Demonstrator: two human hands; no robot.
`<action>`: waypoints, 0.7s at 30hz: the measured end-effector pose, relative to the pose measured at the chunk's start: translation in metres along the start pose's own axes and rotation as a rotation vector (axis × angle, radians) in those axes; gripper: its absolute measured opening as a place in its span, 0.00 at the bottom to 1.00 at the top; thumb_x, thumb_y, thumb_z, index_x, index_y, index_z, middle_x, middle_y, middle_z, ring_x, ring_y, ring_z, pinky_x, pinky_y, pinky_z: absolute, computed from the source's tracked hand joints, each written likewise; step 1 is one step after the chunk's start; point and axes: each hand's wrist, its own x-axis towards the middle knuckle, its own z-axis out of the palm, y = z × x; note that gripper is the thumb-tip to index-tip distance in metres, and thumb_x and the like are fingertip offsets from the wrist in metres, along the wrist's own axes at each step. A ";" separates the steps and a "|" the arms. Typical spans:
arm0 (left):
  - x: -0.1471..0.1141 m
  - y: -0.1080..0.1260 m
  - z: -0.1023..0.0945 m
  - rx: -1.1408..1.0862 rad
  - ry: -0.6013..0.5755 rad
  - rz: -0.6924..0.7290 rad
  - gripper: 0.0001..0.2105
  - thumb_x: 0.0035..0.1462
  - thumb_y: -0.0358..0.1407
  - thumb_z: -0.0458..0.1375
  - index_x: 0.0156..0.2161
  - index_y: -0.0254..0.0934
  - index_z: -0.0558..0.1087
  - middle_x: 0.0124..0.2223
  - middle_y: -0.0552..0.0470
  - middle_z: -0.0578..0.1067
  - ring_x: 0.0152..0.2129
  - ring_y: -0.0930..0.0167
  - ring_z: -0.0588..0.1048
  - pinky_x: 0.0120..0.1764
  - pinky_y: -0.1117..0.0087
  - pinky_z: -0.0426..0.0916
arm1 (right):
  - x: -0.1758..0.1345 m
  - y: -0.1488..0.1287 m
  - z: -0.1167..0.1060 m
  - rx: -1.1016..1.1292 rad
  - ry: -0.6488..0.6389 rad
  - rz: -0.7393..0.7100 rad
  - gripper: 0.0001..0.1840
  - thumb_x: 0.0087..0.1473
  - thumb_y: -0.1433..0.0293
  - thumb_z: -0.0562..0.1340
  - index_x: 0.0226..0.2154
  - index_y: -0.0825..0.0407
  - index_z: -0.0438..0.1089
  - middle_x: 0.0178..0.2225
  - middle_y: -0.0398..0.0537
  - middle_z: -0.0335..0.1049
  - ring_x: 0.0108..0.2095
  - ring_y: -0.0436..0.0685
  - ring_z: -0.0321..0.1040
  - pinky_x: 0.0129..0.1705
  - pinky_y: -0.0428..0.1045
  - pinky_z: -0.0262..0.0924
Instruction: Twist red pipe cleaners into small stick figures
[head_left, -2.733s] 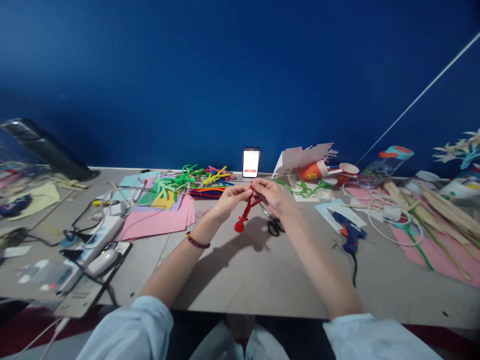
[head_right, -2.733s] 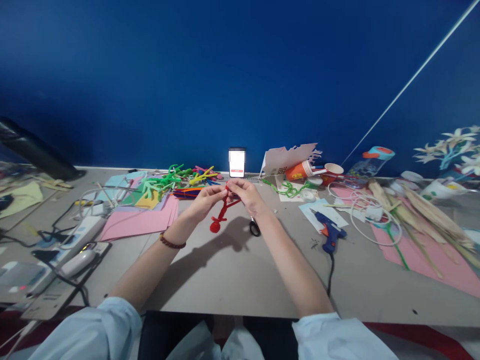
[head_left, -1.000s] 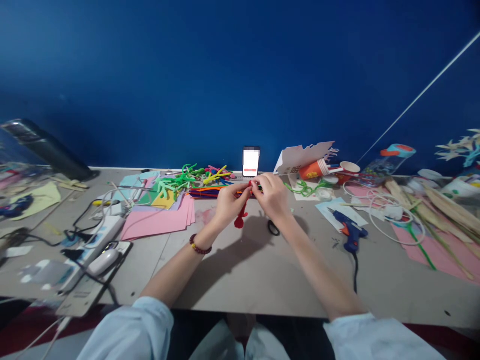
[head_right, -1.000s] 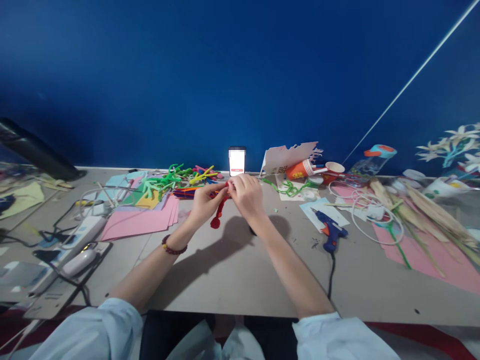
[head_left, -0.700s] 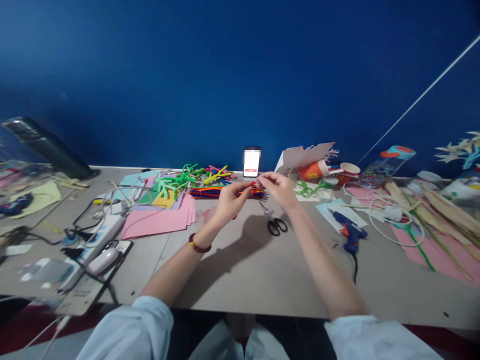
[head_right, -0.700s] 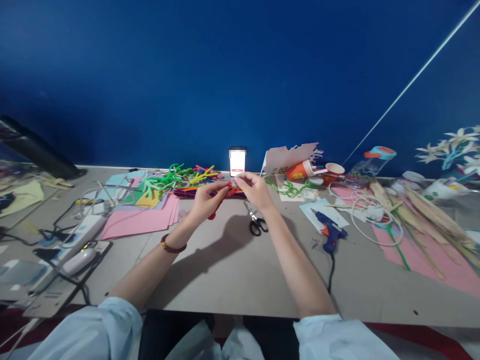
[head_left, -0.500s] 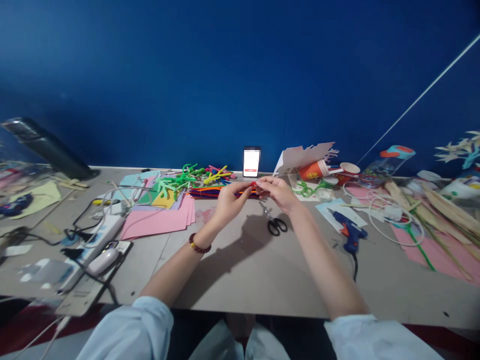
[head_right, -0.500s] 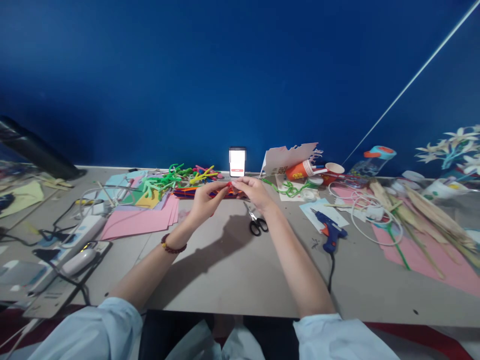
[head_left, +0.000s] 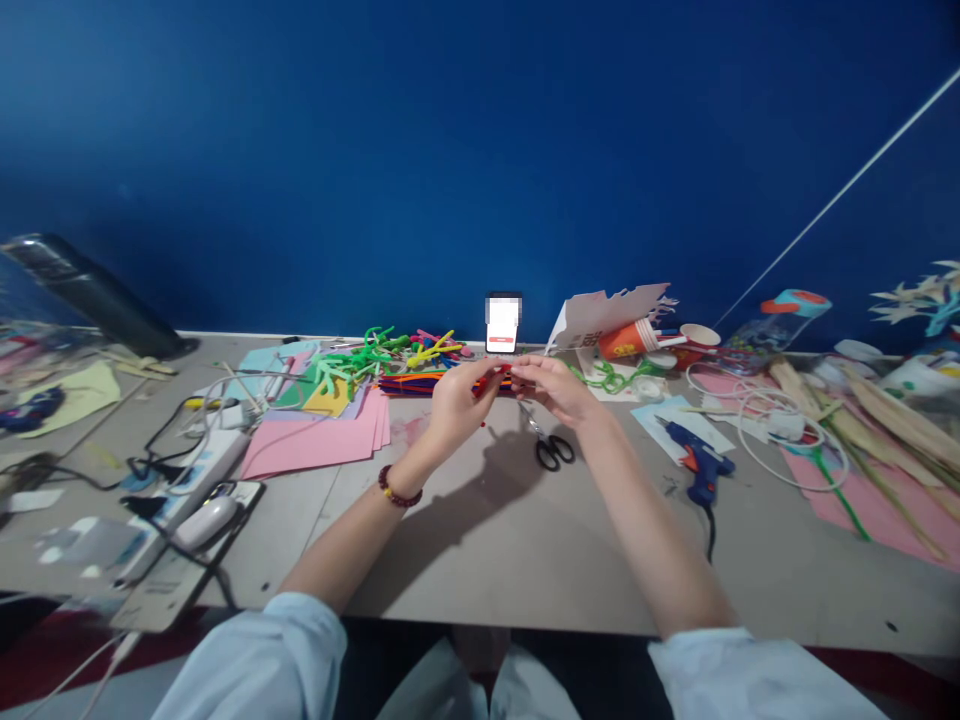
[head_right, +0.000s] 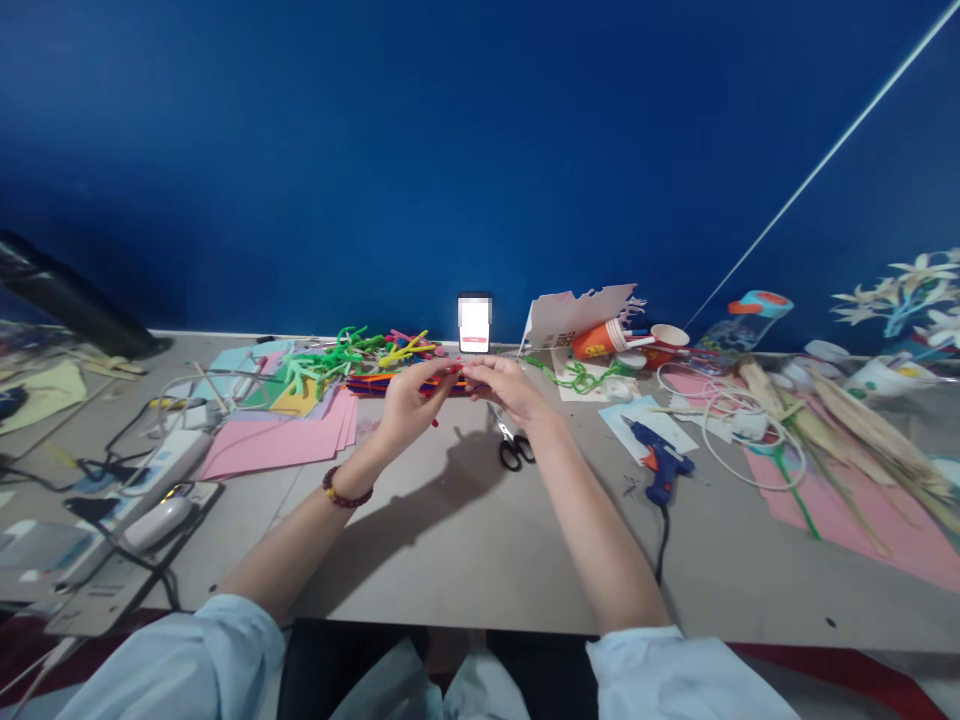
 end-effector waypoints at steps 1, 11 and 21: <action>0.000 0.000 0.000 0.019 0.014 0.012 0.09 0.59 0.33 0.54 0.43 0.37 0.74 0.38 0.47 0.79 0.34 0.69 0.76 0.37 0.69 0.70 | -0.001 -0.001 0.001 0.010 0.000 -0.001 0.13 0.38 0.63 0.71 0.27 0.51 0.73 0.25 0.42 0.69 0.27 0.49 0.64 0.30 0.46 0.60; -0.002 0.000 0.002 0.261 0.090 0.175 0.09 0.60 0.33 0.52 0.40 0.36 0.74 0.34 0.47 0.78 0.31 0.69 0.76 0.35 0.69 0.66 | -0.004 -0.004 0.008 0.024 -0.002 -0.008 0.13 0.35 0.64 0.71 0.26 0.52 0.72 0.25 0.40 0.69 0.26 0.48 0.63 0.34 0.47 0.59; -0.005 -0.003 0.001 0.310 0.084 0.182 0.10 0.58 0.33 0.53 0.40 0.38 0.76 0.32 0.47 0.78 0.30 0.68 0.76 0.34 0.69 0.64 | -0.005 -0.004 0.012 0.000 -0.011 0.000 0.12 0.36 0.64 0.70 0.25 0.52 0.72 0.26 0.42 0.70 0.28 0.50 0.65 0.32 0.47 0.58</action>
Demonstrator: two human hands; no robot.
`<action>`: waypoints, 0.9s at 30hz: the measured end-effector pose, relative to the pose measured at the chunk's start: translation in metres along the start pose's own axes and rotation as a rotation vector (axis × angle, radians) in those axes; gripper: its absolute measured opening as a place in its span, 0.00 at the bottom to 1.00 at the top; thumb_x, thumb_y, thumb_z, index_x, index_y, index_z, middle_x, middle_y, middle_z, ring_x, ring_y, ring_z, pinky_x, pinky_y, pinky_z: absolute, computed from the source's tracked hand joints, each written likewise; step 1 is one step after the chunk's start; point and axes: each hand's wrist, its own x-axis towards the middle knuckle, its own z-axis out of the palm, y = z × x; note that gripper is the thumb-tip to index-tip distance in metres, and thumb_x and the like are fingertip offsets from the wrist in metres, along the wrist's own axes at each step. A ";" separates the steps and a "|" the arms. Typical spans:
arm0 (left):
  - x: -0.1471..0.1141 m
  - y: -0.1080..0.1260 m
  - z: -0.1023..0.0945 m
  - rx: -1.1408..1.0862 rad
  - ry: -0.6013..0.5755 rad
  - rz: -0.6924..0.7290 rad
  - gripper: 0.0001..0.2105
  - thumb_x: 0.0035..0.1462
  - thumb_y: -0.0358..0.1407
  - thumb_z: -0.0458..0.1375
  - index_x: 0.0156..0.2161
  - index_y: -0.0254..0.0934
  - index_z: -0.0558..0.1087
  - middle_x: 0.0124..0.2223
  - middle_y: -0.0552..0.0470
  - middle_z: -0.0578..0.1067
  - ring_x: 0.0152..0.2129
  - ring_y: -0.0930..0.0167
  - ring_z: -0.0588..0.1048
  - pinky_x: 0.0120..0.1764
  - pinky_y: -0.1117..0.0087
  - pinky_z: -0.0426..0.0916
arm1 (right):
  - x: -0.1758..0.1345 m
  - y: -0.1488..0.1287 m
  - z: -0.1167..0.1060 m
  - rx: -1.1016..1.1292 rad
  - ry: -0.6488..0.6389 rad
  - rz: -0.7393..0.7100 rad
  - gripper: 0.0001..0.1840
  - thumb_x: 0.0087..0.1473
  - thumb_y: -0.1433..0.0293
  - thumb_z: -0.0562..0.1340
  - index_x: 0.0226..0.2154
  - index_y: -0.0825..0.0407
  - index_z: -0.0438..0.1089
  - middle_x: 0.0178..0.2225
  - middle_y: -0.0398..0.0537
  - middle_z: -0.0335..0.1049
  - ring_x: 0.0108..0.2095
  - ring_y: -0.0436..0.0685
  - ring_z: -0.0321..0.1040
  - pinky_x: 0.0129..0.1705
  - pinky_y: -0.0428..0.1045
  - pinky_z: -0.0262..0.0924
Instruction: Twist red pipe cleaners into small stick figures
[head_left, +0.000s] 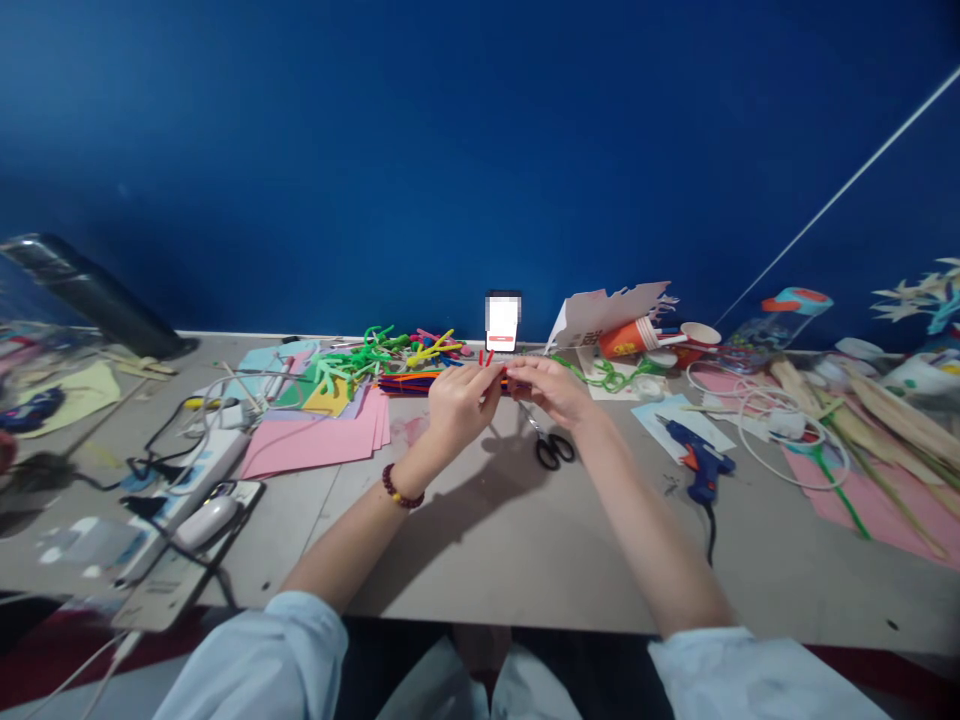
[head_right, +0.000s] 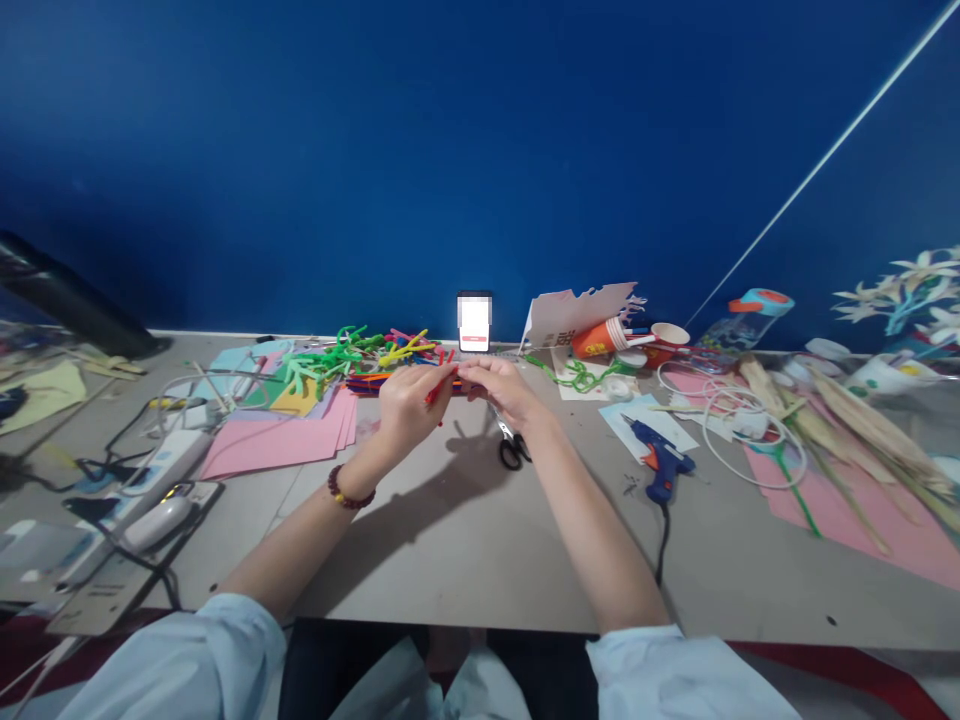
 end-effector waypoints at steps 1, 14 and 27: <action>0.000 0.000 0.000 -0.010 -0.001 -0.009 0.09 0.58 0.33 0.53 0.39 0.38 0.76 0.32 0.47 0.78 0.30 0.68 0.76 0.34 0.68 0.64 | 0.000 0.001 0.000 -0.001 0.000 -0.004 0.12 0.35 0.64 0.70 0.25 0.52 0.72 0.25 0.42 0.70 0.27 0.49 0.65 0.32 0.47 0.57; -0.004 0.005 0.003 -0.248 0.004 -0.186 0.10 0.57 0.32 0.52 0.41 0.37 0.75 0.37 0.46 0.79 0.33 0.68 0.76 0.37 0.69 0.70 | 0.006 0.010 0.003 0.071 -0.025 -0.070 0.13 0.36 0.64 0.71 0.24 0.51 0.70 0.25 0.39 0.67 0.26 0.47 0.61 0.37 0.48 0.60; -0.006 0.003 0.008 -0.264 0.034 -0.179 0.10 0.59 0.33 0.52 0.40 0.37 0.75 0.38 0.45 0.79 0.34 0.68 0.77 0.39 0.68 0.70 | 0.006 0.012 0.007 0.063 -0.041 -0.126 0.14 0.36 0.61 0.70 0.24 0.50 0.69 0.25 0.39 0.65 0.26 0.48 0.61 0.37 0.48 0.61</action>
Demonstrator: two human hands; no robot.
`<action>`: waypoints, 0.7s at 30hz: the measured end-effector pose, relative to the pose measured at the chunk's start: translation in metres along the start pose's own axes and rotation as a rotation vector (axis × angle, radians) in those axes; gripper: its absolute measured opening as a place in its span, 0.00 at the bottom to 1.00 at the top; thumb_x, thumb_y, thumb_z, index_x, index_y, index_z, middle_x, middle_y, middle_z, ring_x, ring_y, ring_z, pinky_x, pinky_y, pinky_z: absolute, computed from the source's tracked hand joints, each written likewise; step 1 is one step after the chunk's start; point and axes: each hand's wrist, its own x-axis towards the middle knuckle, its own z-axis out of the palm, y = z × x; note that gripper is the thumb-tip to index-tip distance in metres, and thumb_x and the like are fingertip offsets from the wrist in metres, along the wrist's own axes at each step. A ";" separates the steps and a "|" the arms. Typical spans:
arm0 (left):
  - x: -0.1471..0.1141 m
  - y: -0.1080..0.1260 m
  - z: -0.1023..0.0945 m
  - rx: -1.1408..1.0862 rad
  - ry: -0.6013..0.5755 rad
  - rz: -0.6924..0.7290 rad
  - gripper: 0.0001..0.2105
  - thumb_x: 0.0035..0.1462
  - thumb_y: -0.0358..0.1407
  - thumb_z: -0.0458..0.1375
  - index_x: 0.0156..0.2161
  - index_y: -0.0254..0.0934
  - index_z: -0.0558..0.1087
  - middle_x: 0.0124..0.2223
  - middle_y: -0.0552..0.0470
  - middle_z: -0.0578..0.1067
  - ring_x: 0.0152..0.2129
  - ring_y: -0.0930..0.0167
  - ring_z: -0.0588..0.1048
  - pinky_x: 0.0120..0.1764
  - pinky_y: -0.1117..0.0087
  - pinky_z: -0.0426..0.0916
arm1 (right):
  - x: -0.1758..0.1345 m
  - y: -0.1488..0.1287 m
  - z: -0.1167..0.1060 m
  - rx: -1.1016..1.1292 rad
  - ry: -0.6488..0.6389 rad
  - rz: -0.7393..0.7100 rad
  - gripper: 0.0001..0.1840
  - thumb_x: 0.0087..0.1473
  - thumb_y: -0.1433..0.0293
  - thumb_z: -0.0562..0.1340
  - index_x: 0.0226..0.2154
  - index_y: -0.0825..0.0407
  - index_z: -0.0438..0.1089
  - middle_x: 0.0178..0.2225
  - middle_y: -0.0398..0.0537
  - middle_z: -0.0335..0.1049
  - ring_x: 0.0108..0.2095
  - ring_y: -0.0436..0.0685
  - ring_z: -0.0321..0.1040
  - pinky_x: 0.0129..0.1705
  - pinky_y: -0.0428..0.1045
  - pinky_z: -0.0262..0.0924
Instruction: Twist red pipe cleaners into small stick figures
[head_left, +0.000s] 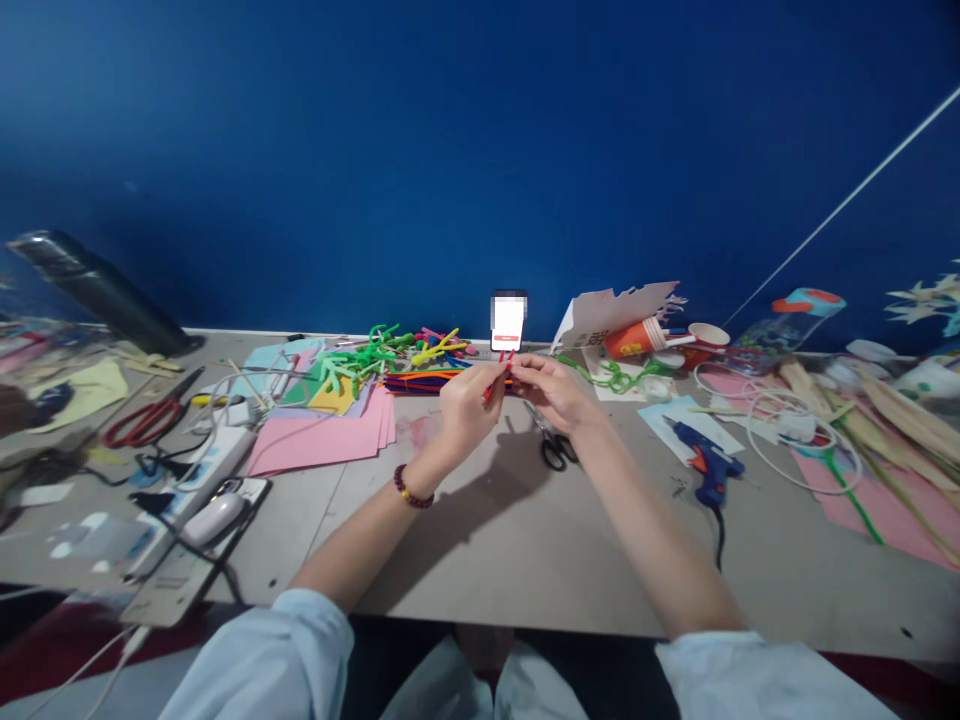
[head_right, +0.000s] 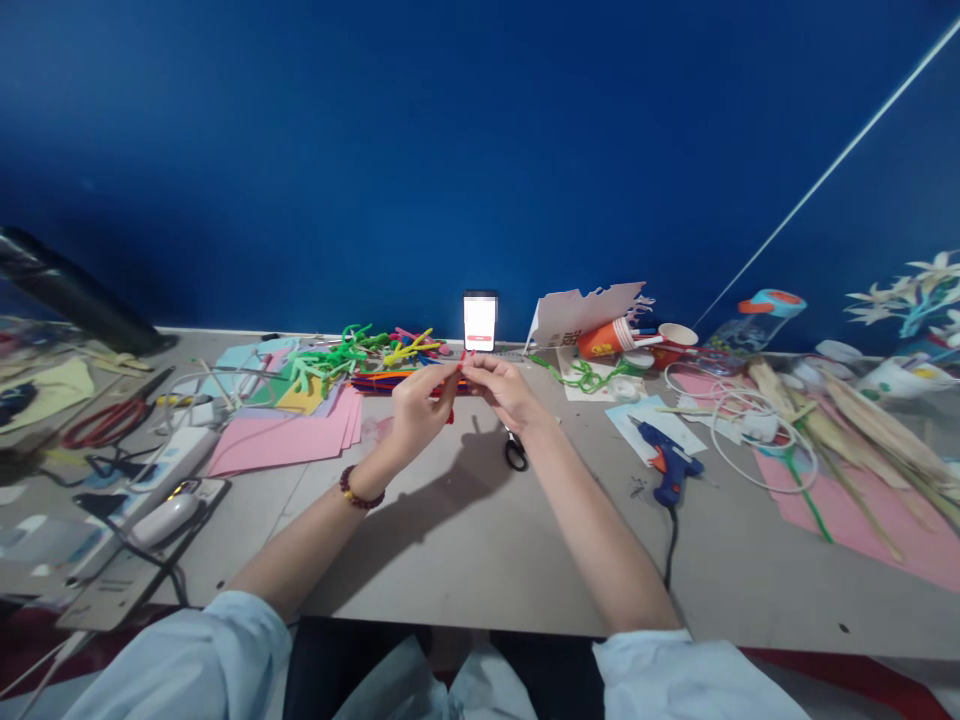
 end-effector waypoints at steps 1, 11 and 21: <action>0.000 -0.001 0.000 -0.009 -0.002 -0.005 0.10 0.59 0.33 0.52 0.41 0.37 0.75 0.38 0.45 0.79 0.35 0.68 0.76 0.39 0.68 0.70 | 0.000 0.001 0.000 -0.002 0.005 -0.003 0.14 0.36 0.60 0.71 0.24 0.50 0.69 0.26 0.39 0.66 0.26 0.48 0.61 0.37 0.48 0.61; 0.018 -0.003 -0.006 -0.352 -0.001 -0.252 0.08 0.56 0.37 0.57 0.37 0.38 0.77 0.37 0.48 0.77 0.35 0.70 0.76 0.37 0.69 0.72 | -0.002 -0.008 -0.006 -0.453 0.102 -0.300 0.14 0.47 0.57 0.65 0.36 0.46 0.72 0.36 0.45 0.71 0.37 0.54 0.67 0.43 0.52 0.60; 0.017 0.003 -0.007 -0.473 -0.082 -0.263 0.10 0.55 0.37 0.58 0.40 0.35 0.76 0.39 0.46 0.79 0.34 0.70 0.78 0.39 0.68 0.74 | -0.005 -0.011 -0.010 -1.242 0.223 -0.712 0.11 0.58 0.65 0.57 0.36 0.44 0.75 0.35 0.47 0.75 0.42 0.60 0.66 0.56 0.63 0.43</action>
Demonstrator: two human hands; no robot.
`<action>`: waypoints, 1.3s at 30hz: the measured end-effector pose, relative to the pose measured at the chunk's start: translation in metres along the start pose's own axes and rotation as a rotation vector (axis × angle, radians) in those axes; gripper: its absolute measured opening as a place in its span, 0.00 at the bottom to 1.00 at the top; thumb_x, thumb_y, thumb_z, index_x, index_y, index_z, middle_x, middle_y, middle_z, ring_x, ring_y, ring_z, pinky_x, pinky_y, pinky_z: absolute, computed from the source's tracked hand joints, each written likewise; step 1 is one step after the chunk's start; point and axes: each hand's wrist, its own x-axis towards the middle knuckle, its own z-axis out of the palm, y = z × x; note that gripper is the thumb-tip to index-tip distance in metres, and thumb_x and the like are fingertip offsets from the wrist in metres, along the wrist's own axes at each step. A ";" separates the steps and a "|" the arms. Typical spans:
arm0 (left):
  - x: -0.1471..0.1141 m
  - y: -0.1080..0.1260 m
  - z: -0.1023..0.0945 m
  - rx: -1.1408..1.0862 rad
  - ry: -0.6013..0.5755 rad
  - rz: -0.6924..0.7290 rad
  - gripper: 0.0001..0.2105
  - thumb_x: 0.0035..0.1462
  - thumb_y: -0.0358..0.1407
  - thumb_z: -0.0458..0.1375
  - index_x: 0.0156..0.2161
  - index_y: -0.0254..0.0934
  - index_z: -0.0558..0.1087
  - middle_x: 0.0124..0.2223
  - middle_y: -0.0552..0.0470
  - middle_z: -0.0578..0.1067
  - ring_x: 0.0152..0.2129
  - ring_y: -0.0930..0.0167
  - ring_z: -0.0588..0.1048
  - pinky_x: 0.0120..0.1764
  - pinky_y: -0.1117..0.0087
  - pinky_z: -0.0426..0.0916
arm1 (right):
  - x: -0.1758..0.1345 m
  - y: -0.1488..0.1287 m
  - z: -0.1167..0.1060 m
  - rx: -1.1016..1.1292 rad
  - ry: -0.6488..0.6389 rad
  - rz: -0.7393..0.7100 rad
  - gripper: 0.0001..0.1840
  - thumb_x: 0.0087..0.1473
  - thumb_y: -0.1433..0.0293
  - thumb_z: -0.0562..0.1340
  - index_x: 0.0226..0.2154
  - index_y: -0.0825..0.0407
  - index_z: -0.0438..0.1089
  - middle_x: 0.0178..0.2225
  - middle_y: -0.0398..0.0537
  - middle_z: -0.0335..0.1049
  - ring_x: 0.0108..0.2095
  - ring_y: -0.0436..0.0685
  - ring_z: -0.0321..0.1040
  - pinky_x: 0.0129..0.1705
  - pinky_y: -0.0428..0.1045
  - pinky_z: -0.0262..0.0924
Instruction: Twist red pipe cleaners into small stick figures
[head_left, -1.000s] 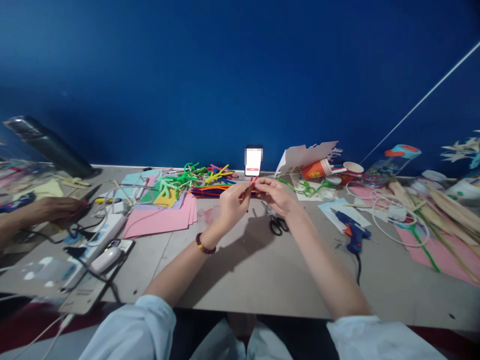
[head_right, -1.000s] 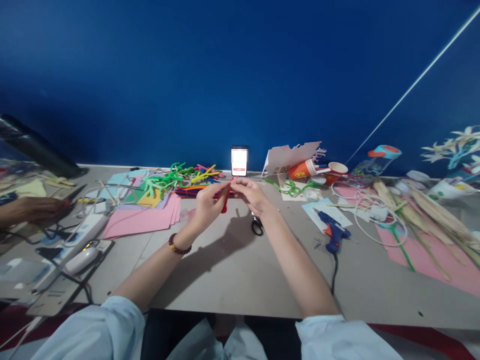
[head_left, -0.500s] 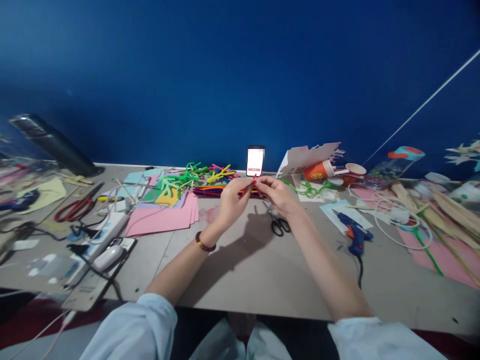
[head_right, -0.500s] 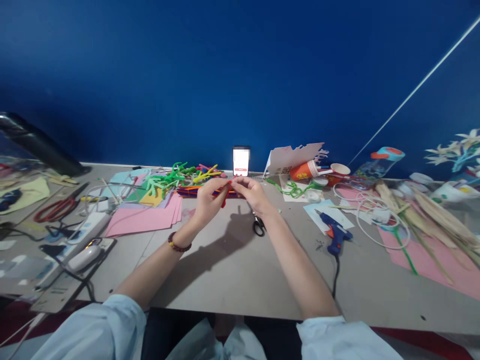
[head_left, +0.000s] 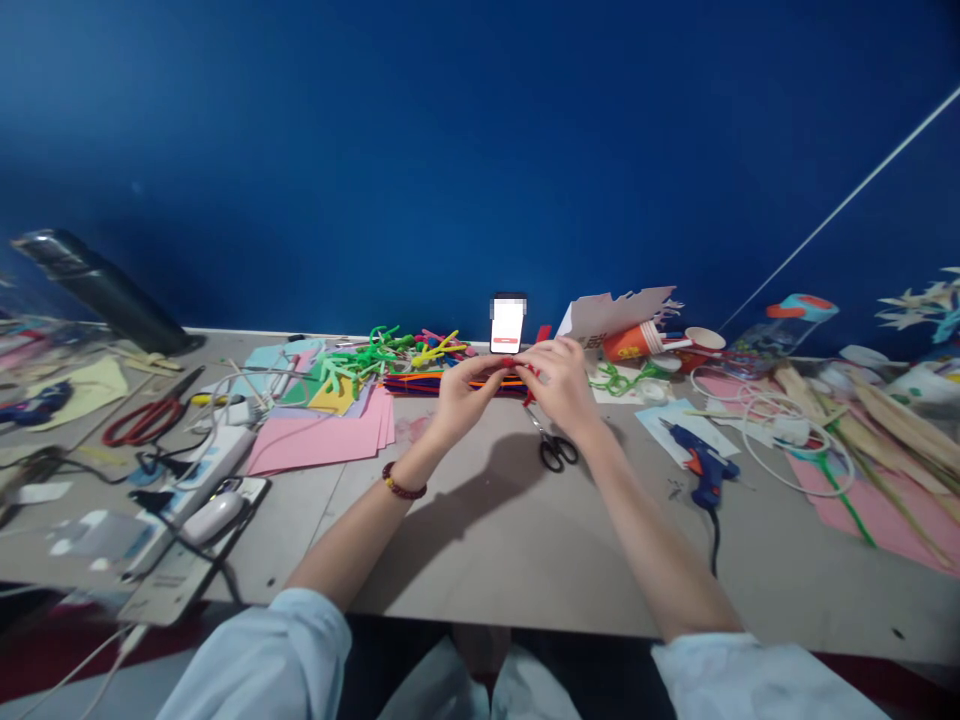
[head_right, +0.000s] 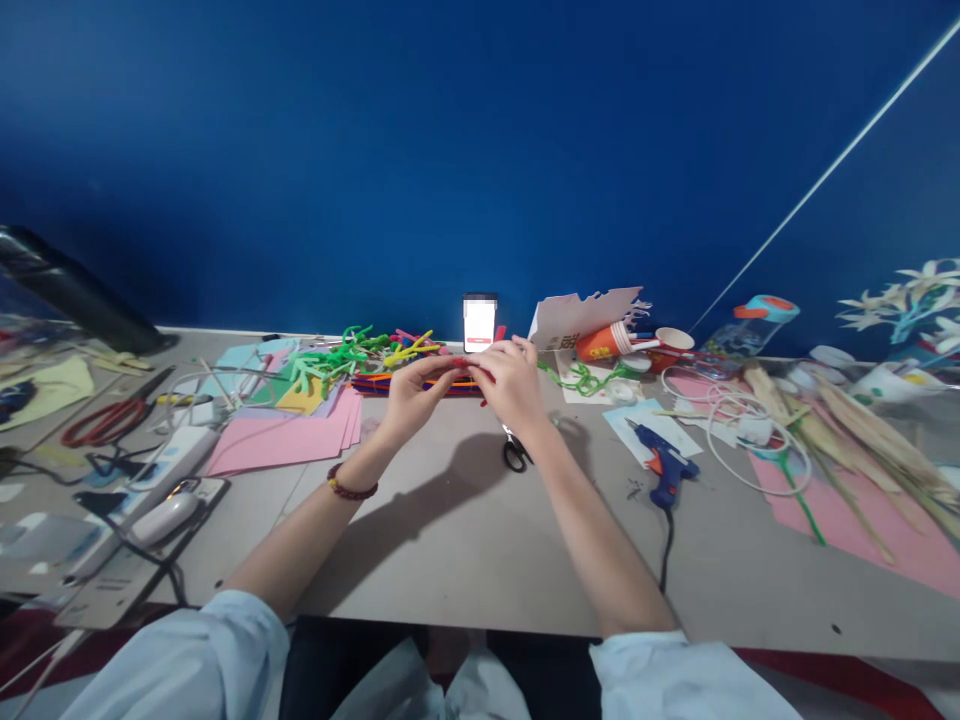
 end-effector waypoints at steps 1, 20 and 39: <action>0.001 0.001 -0.002 0.034 -0.035 0.031 0.10 0.55 0.37 0.58 0.41 0.35 0.76 0.39 0.45 0.79 0.35 0.69 0.78 0.39 0.68 0.74 | 0.000 0.000 -0.001 -0.034 0.000 -0.023 0.11 0.59 0.65 0.56 0.37 0.44 0.75 0.35 0.46 0.75 0.42 0.60 0.65 0.57 0.63 0.40; 0.013 -0.015 -0.020 0.188 -0.142 0.319 0.07 0.57 0.34 0.57 0.38 0.37 0.77 0.35 0.47 0.79 0.33 0.71 0.77 0.36 0.71 0.71 | 0.002 -0.002 -0.010 -0.402 0.071 -0.331 0.15 0.61 0.74 0.53 0.36 0.44 0.74 0.33 0.43 0.74 0.40 0.54 0.64 0.56 0.59 0.40; 0.013 -0.011 -0.022 0.106 -0.154 0.220 0.08 0.56 0.36 0.58 0.38 0.37 0.78 0.35 0.47 0.79 0.32 0.70 0.77 0.36 0.70 0.71 | 0.000 -0.010 -0.010 -0.317 0.000 -0.207 0.12 0.62 0.68 0.53 0.35 0.46 0.73 0.34 0.43 0.76 0.39 0.56 0.65 0.51 0.57 0.39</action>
